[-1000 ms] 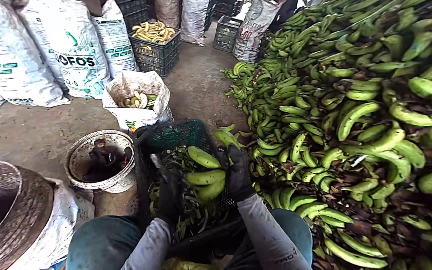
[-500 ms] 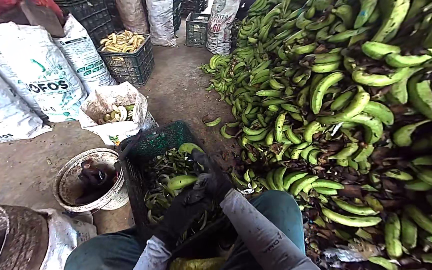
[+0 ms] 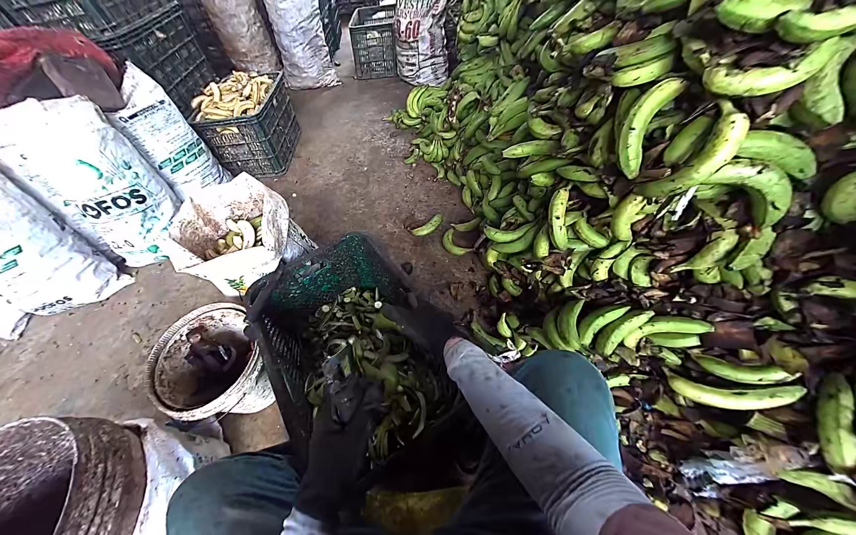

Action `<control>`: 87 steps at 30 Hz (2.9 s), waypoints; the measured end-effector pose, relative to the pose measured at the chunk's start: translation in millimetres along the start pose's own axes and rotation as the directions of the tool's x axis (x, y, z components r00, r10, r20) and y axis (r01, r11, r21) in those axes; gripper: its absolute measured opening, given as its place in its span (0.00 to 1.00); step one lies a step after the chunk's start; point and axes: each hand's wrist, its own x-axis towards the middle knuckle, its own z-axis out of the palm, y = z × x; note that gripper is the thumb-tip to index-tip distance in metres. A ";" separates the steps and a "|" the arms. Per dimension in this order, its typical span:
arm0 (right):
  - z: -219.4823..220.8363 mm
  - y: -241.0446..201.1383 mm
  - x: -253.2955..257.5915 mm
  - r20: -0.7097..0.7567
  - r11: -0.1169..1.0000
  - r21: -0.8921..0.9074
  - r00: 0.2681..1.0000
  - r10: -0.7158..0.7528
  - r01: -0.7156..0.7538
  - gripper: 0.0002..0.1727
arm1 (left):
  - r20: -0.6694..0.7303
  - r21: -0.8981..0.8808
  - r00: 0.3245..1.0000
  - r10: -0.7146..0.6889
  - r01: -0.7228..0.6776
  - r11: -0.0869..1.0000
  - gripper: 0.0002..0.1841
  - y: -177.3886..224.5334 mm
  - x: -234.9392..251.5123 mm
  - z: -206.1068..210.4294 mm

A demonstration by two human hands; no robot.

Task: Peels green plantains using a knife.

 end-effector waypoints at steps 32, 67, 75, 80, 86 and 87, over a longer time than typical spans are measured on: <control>-15.2 -19.7 -36.4 0.010 0.257 0.966 1.000 -0.024 -0.003 0.16 | 0.226 0.435 0.950 0.216 -0.296 0.850 0.27 22.3 54.5 22.1; -57.7 -16.7 -43.9 -0.393 0.631 0.499 0.805 -0.445 0.593 0.28 | 0.163 -0.434 0.985 0.053 0.023 0.901 0.31 16.8 40.2 64.6; -44.9 -33.7 -61.8 -0.366 0.506 0.608 0.782 -0.505 0.612 0.28 | 0.258 -0.447 0.962 -0.085 0.196 0.873 0.26 34.2 39.8 50.5; -59.2 -30.3 -40.2 -0.245 0.311 0.813 0.775 -0.583 0.492 0.30 | 0.345 -0.430 0.919 -0.189 0.334 0.839 0.30 -13.3 30.3 39.7; -52.4 -35.3 -34.0 -0.243 0.304 0.853 0.838 -0.488 0.425 0.24 | 0.299 -0.460 0.953 -0.036 0.178 0.870 0.24 41.5 31.1 31.0; -49.1 -34.5 -32.8 -0.247 0.318 0.841 0.833 -0.494 0.437 0.24 | 0.299 -0.451 0.953 -0.036 0.175 0.875 0.23 43.7 27.7 32.4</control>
